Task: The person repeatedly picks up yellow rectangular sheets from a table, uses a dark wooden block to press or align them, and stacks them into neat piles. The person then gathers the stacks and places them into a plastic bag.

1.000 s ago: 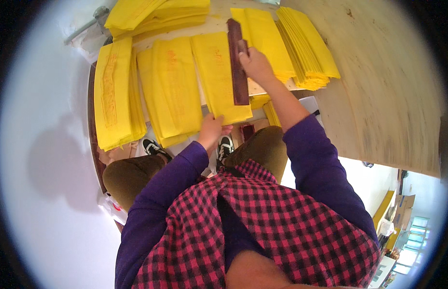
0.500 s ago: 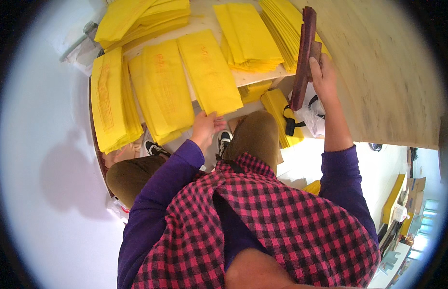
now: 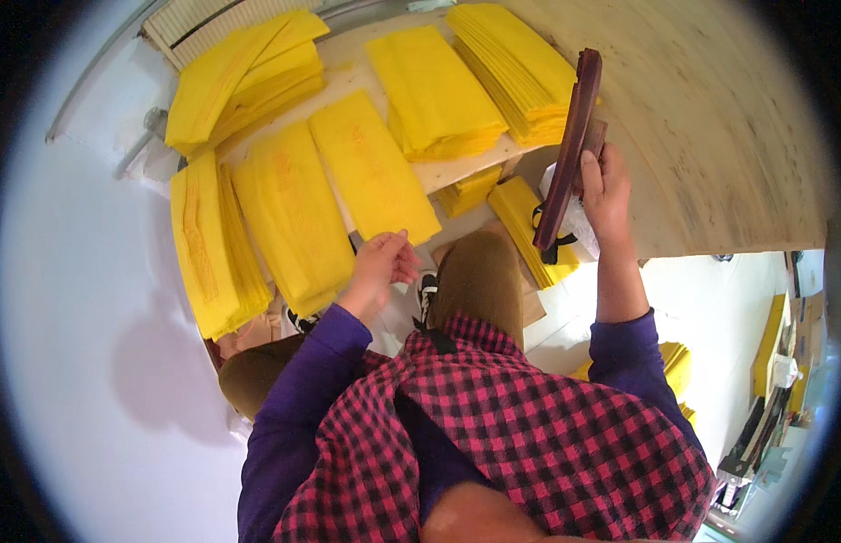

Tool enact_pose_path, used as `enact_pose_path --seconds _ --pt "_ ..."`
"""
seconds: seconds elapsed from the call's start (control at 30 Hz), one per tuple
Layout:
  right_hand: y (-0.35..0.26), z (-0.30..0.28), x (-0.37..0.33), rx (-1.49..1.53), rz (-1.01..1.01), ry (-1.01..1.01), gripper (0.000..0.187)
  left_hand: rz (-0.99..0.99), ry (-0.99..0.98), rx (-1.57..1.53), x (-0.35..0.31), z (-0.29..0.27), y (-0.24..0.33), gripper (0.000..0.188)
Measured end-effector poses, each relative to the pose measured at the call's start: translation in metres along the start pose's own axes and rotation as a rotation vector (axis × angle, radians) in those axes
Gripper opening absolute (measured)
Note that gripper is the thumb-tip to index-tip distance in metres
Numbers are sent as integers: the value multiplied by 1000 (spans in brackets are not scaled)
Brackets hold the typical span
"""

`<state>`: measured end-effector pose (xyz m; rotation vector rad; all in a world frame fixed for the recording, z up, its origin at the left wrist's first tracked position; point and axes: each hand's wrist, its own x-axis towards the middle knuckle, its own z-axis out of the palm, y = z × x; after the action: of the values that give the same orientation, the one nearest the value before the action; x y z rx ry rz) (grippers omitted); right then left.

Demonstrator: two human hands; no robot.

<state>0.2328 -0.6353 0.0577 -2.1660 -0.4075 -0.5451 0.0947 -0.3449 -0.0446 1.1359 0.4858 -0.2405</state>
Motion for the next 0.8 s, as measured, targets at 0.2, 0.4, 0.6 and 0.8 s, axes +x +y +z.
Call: enact_pose_path --seconds 0.2,0.4,0.6,0.8 --pt "8 -11 -16 236 164 77 16 121 59 -28 40 1 38 21" --pt "20 -25 -25 318 211 109 16 177 98 22 95 14 65 23" --pt "39 -34 -32 148 198 218 14 349 20 183 129 59 97 22" --pt "45 -41 -42 239 310 238 14 307 -193 153 175 133 128 19"
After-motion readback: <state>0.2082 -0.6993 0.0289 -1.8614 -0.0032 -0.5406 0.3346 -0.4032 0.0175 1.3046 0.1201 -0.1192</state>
